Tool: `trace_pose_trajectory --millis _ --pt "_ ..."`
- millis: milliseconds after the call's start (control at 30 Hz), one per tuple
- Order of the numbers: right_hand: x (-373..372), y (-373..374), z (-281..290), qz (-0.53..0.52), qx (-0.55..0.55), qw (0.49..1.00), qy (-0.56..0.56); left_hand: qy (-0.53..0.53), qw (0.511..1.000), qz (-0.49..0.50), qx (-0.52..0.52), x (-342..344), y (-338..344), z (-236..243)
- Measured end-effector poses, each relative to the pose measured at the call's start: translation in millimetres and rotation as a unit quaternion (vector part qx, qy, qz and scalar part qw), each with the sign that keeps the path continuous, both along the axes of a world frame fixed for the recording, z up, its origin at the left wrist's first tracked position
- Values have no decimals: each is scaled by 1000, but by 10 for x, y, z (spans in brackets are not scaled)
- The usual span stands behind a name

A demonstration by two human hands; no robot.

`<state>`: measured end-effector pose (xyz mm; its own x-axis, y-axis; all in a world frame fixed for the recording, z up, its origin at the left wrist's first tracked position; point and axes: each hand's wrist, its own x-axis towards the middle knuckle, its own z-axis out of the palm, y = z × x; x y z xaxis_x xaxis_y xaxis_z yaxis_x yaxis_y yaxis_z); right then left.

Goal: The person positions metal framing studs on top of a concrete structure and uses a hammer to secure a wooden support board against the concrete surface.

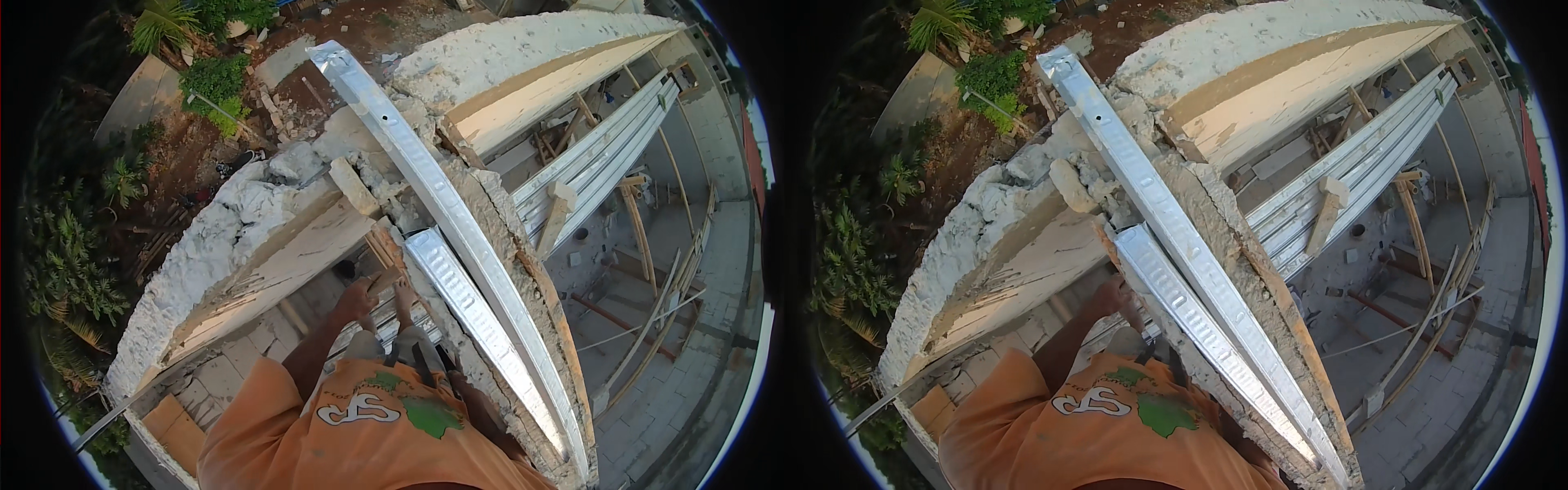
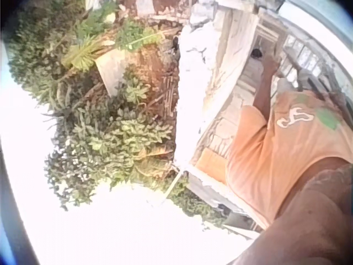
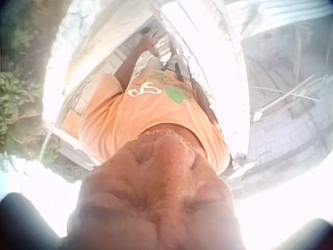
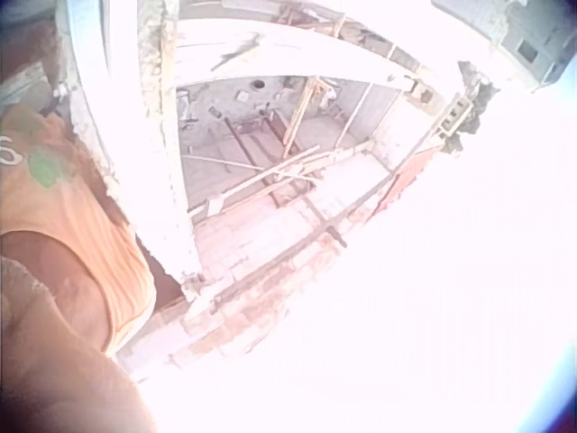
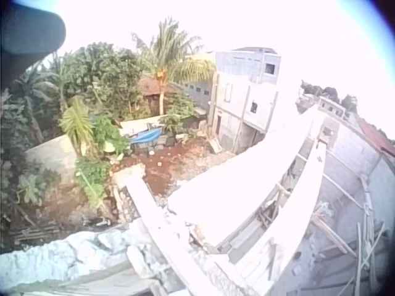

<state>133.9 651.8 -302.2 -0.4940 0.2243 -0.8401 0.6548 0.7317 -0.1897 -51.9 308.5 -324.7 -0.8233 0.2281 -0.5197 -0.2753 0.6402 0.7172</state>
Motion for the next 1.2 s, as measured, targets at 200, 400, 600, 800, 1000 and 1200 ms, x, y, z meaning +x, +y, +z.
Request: trace_pose_trajectory --millis 200,400,600,800,1000,1200 --pt "-119 11 -105 83 28 994 70 132 981 73 -123 698 -333 360" --pt "-482 -248 49 56 -4 989 136 163 969 80 -169 1199 -590 802" --pt "-790 -657 385 81 -46 981 173 160 963 130 -172 1791 -963 1449" --pt "-795 -853 443 138 -120 953 243 255 918 217 -214 2372 -1231 2316" --pt "-999 -1181 873 130 -250 923 261 340 836 324 -286 2827 -1278 2873" --pt "-1256 -1599 1312 155 -382 845 340 350 740 405 -408 3064 -1393 3182"
